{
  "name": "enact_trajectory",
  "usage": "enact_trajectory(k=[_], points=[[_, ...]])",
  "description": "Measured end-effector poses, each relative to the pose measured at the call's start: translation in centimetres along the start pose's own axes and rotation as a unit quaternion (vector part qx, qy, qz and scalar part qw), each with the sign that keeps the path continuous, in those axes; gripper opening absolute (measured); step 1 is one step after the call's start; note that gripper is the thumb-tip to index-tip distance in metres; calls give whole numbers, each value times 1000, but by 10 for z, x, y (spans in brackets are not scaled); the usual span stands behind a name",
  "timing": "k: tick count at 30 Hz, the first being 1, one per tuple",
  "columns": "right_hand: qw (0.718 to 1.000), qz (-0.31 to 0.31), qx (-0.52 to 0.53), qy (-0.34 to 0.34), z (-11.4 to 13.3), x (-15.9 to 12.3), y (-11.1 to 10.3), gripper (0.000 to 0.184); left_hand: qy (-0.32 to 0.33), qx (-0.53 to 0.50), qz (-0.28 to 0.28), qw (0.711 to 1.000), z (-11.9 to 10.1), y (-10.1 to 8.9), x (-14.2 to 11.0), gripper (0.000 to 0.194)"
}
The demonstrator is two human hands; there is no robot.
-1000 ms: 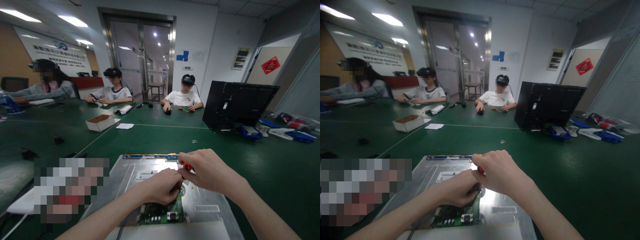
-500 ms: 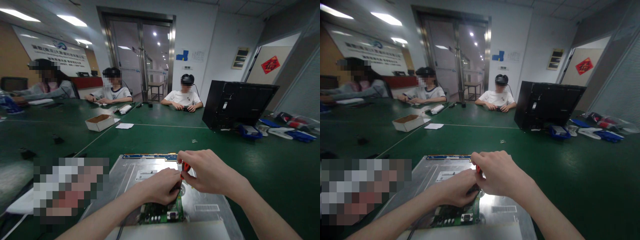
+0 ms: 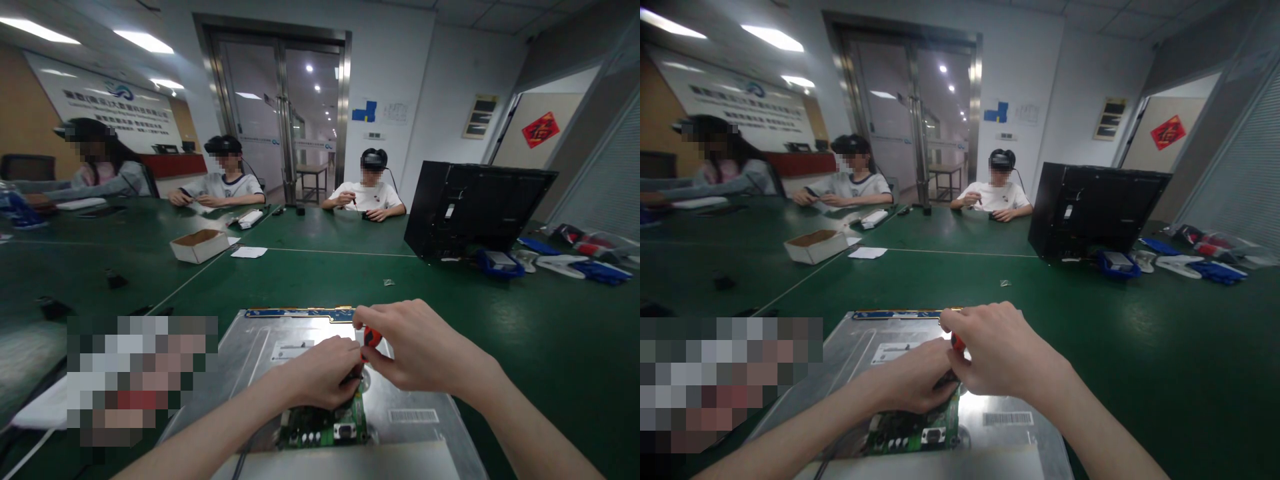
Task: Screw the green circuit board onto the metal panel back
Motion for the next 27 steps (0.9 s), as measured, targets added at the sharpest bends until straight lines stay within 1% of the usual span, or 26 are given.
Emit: enact_trajectory(k=[3, 5, 8, 10, 13, 17, 21, 24, 27], points=[[1000, -1, -24, 9, -3, 1, 2, 12, 1, 7, -2, 1000, -1, -1, 0, 4], [1000, -3, -19, 10, -4, 2, 2, 8, -3, 4, -3, 1000, -1, -1, 0, 5], [1000, -6, 9, 4, -2, 1, 1, 19, -5, 3, -11, 1000, -1, -2, 0, 7], [1000, -1, 16, -1, 0, 0, 1, 22, -4, 7, -13, 1000, 0, -2, 0, 7], [1000, 0, -7, 0, -1, 0, 1, 13, 0, 10, -7, 1000, 0, 0, 1, 5], [999, -8, -30, 10, -5, 2, 2, 9, -2, 5, -1, 1000, 1, 2, 1, 6], [1000, -10, -5, 8, -5, 4, 2, 13, -8, 4, -11, 1000, 1, 2, 1, 10], [1000, -10, 2, 4, -5, 4, 2, 11, -8, 13, -11, 1000, 1, 2, 1, 7], [1000, -6, -16, 11, -6, 4, 2, 12, -10, 15, -1, 1000, 1, 2, 1, 4]])
Point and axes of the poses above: each hand's wrist, its own x-axis towards the middle knuckle, its own y-axis out of the palm, z = x × y, the point moved 6 cm from there along x, towards the middle knuckle, and after that the axes turned 3 degrees about x, right-handed, at the moved point
